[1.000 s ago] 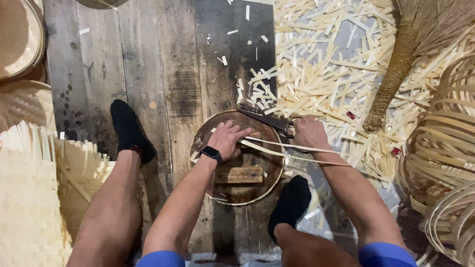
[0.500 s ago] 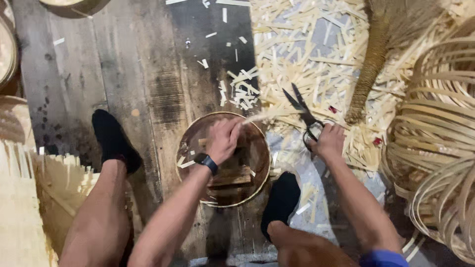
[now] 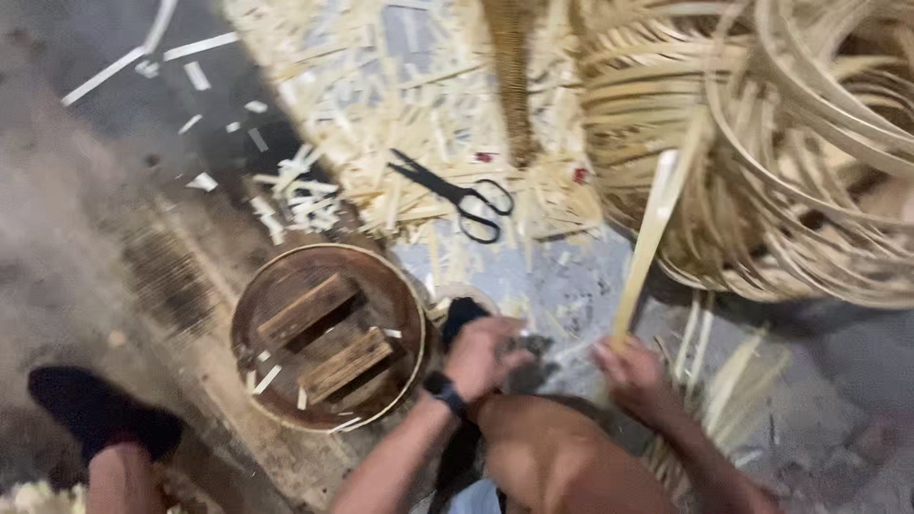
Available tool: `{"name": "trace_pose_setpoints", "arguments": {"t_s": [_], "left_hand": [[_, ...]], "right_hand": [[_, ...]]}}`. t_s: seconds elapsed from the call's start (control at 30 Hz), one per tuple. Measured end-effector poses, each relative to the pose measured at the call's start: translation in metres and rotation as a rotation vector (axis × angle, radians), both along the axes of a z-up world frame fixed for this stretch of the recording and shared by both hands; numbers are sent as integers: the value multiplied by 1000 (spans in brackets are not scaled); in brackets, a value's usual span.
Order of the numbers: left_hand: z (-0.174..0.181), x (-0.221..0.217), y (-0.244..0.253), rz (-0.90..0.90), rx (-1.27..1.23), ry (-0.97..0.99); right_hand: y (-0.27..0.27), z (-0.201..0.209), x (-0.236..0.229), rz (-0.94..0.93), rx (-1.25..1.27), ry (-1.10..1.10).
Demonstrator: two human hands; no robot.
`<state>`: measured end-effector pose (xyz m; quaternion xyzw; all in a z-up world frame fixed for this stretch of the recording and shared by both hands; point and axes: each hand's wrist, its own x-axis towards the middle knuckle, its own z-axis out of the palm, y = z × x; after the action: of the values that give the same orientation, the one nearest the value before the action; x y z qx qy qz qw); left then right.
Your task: The person constructs a bamboo tray by placing a woven mat into a circular frame, trimming the excess woven material using shears, and securing the edges.
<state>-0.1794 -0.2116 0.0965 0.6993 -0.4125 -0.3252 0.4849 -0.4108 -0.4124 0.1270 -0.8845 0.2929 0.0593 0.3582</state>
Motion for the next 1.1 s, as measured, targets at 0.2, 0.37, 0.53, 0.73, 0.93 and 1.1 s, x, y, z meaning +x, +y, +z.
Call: {"name": "trace_pose_setpoints", "arguments": {"t_s": [0.2, 0.37, 0.53, 0.73, 0.93, 1.1], "left_hand": [[-31, 126, 62, 412, 384, -90], [-65, 217, 117, 331, 383, -572], [-110, 243, 122, 149, 446, -476], [-161, 262, 114, 275, 605, -136], [-158, 261, 107, 316, 671, -99], [-146, 253, 109, 395, 521, -153]], "right_hand": [[-51, 60, -203, -321, 125, 1073], [-26, 9, -159, -254, 179, 949], [34, -77, 48, -109, 388, 309], [111, -184, 238, -64, 763, 250], [128, -198, 247, -115, 600, 387], [139, -210, 239, -42, 358, 246]]}}
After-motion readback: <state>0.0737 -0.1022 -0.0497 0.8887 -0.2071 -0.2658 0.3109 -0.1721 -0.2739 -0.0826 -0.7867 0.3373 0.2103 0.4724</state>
